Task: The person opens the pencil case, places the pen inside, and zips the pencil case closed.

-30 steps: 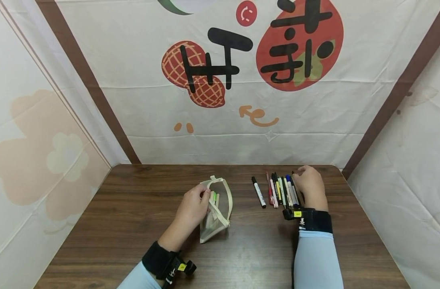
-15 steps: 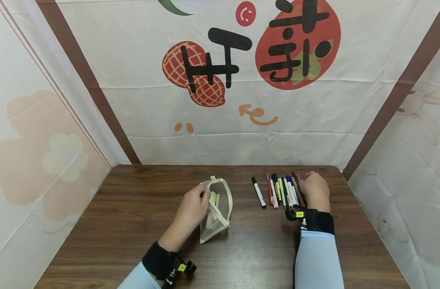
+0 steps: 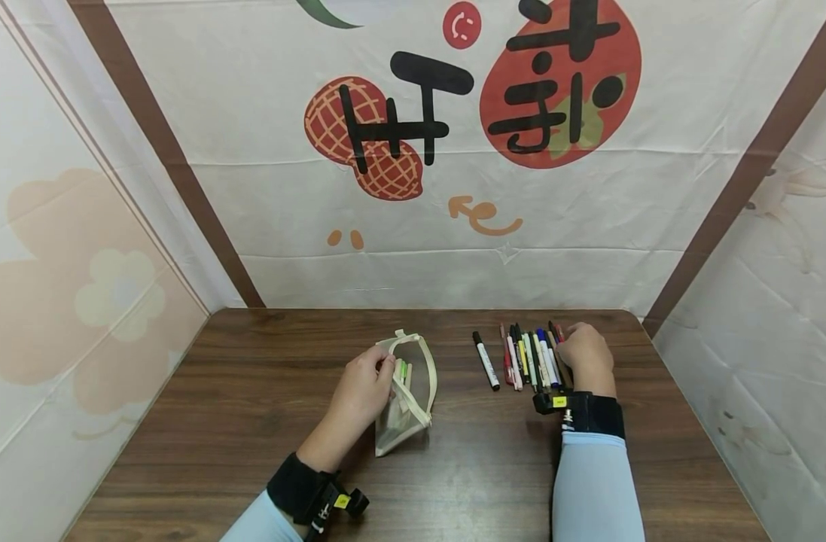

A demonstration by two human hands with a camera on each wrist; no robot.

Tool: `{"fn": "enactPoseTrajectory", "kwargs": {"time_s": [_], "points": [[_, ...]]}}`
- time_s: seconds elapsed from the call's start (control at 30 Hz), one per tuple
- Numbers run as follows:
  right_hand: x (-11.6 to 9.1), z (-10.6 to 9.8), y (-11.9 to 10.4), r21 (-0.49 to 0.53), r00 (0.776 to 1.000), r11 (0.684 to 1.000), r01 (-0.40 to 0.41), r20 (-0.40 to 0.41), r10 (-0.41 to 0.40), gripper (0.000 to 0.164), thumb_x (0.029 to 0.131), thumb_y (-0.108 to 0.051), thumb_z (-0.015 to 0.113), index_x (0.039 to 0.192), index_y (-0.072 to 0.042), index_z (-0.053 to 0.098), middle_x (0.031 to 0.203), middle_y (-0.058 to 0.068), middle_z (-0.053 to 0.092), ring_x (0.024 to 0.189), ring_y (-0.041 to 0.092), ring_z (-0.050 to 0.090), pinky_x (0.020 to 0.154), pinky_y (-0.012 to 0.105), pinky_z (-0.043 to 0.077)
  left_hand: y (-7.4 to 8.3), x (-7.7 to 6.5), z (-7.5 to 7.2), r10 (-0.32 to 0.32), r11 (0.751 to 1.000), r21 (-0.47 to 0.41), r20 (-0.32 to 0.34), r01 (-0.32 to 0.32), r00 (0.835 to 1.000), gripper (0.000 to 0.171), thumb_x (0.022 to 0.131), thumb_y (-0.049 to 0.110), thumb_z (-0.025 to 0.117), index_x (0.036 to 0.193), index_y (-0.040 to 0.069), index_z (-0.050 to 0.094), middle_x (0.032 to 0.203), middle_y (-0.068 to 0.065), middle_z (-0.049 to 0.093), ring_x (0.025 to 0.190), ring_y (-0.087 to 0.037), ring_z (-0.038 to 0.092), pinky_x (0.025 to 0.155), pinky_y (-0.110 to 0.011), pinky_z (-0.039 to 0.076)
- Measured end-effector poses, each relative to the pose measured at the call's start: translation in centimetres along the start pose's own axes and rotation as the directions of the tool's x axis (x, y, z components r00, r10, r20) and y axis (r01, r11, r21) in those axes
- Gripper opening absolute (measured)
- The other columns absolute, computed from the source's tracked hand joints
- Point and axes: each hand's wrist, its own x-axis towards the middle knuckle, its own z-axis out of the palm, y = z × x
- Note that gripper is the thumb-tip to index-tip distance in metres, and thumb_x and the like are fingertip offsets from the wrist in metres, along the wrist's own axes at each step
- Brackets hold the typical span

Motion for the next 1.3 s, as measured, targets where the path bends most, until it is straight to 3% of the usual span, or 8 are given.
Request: {"fn": "enactPoseTrajectory", "kwargs": {"time_s": [0.4,0.57,0.73,0.8,1.03,1.13,1.3], "points": [[0.7,0.6,0.2,0.003,1.0,1.0,0.018,0.011,-0.018,0.054,0.108,-0.015,0.066,0.154,0.011,0.057,0.155,0.041,0.058,0.133,0.055,0.063,0.11,0.066,0.057,-0.1,-0.2,0.2,0.021,1.0,-0.01,-0.009,-0.022,1.0,0.026,0.119,0.019,0.057,0.099,0.007,0.068,0.083,-0.005,0.059,0.068,-0.015,0.051,0.062,-0.03,0.046],[0.5,0.4,0.1,0.057,1.0,0.998,-0.003,0.021,0.002,0.055,0.107,-0.007,0.06,0.16,0.009,0.052,0.158,0.042,0.054,0.135,0.054,0.061,0.11,0.065,0.057,0.0,-0.3,0.1,0.021,1.0,-0.022,-0.005,-0.021,1.0,0.027,0.119,0.018,0.056,0.098,0.008,0.067,0.081,-0.004,0.056,0.066,-0.015,0.05,0.061,-0.029,0.044],[0.3,-0.1,0.0,0.07,1.0,0.998,-0.009,0.018,0.007,0.062,0.106,-0.005,0.054,0.167,0.007,0.044,0.158,0.043,0.052,0.113,0.046,0.063,0.091,0.056,0.059,0.1,-0.3,0.1,0.013,1.0,-0.022,0.001,-0.013,1.0,0.026,0.12,0.019,0.056,0.099,0.008,0.068,0.081,-0.004,0.056,0.066,-0.015,0.05,0.061,-0.029,0.044],[0.3,-0.3,0.0,0.064,1.0,0.998,-0.003,0.018,0.002,0.065,0.109,-0.01,0.053,0.17,0.006,0.039,0.161,0.043,0.048,0.113,0.047,0.063,0.089,0.055,0.057,0.1,-0.3,0.1,0.012,1.0,-0.025,0.002,-0.012,1.0,0.026,0.119,0.018,0.056,0.098,0.008,0.067,0.081,-0.004,0.056,0.065,-0.015,0.05,0.061,-0.029,0.044],[0.3,-1.0,-0.6,0.108,0.998,0.992,0.058,-0.003,-0.058,0.075,0.113,-0.025,0.055,0.177,0.003,0.026,0.172,0.044,0.035,0.147,0.061,0.051,0.119,0.073,0.048,0.1,-0.3,0.1,0.01,1.0,-0.028,0.002,-0.01,1.0,0.027,0.119,0.018,0.056,0.097,0.008,0.066,0.08,-0.004,0.055,0.065,-0.015,0.049,0.06,-0.028,0.044],[0.2,-1.1,-1.1,0.144,0.996,0.986,0.088,-0.021,-0.086,0.078,0.111,-0.026,0.056,0.177,0.001,0.026,0.163,0.042,0.05,0.134,0.055,0.064,0.11,0.067,0.055,0.1,-0.3,0.1,0.008,1.0,-0.028,0.0,-0.008,1.0,0.027,0.119,0.018,0.056,0.096,0.008,0.066,0.08,-0.004,0.055,0.065,-0.014,0.049,0.059,-0.028,0.044],[-0.1,-0.6,-2.4,0.268,0.988,0.951,0.154,-0.041,-0.149,0.078,0.107,-0.02,0.061,0.175,0.003,0.03,0.133,0.034,0.074,0.099,0.038,0.083,0.085,0.045,0.066,0.2,-0.2,0.1,0.002,1.0,-0.025,-0.001,-0.002,1.0,0.026,0.119,0.018,0.057,0.096,0.009,0.065,0.081,-0.004,0.055,0.065,-0.015,0.05,0.06,-0.028,0.044]]}}
